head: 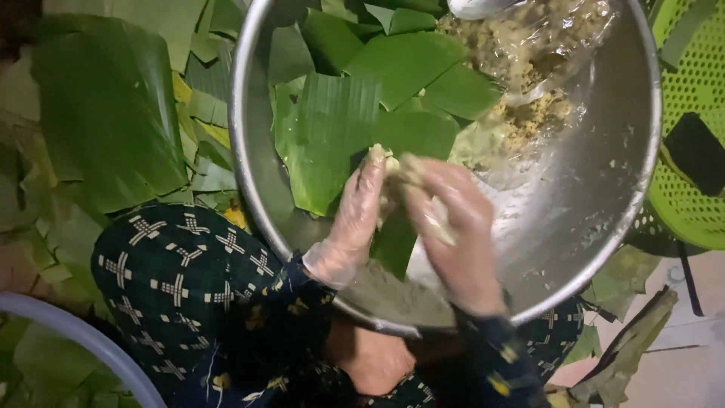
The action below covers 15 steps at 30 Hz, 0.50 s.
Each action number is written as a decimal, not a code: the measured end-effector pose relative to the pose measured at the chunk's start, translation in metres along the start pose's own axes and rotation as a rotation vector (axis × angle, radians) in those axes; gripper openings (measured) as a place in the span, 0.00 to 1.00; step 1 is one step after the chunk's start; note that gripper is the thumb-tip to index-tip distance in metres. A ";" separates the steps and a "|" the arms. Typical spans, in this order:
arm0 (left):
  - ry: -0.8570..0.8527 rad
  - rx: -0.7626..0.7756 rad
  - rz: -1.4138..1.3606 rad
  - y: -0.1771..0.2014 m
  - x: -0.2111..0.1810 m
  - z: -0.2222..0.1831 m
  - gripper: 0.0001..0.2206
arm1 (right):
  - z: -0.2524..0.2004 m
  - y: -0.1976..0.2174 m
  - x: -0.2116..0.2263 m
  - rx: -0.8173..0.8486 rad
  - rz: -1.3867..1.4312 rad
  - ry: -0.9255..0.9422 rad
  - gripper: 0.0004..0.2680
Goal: Shaping portions of dough into balls or cylinders by hand in a large metal bowl.
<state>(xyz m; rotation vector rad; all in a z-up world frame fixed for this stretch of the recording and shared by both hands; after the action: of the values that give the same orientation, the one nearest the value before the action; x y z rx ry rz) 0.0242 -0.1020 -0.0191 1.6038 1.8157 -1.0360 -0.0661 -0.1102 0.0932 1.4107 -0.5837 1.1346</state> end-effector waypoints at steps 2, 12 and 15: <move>-0.090 -0.048 0.022 0.005 0.011 0.005 0.38 | -0.006 -0.027 -0.014 -0.049 -0.056 0.123 0.08; 0.072 -0.012 -0.132 -0.001 -0.009 -0.026 0.31 | -0.056 -0.040 -0.030 0.170 -0.382 0.010 0.32; 0.118 0.089 -0.137 -0.013 -0.012 -0.025 0.36 | -0.037 -0.034 -0.043 0.254 -0.504 -0.042 0.23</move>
<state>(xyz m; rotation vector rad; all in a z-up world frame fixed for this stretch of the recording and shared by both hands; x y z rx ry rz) 0.0168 -0.0897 0.0077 1.6427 2.0076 -1.1180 -0.0650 -0.0801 0.0341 1.6817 -0.0944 0.7902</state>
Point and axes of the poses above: each hand's wrist, its own z-axis towards the middle knuckle, its own y-axis out of the back of the hand, x = y × z, the point moved 10 cm from there along z, towards the middle knuckle, and after that the axes turned 15 degrees about z, right-handed, at the moved point
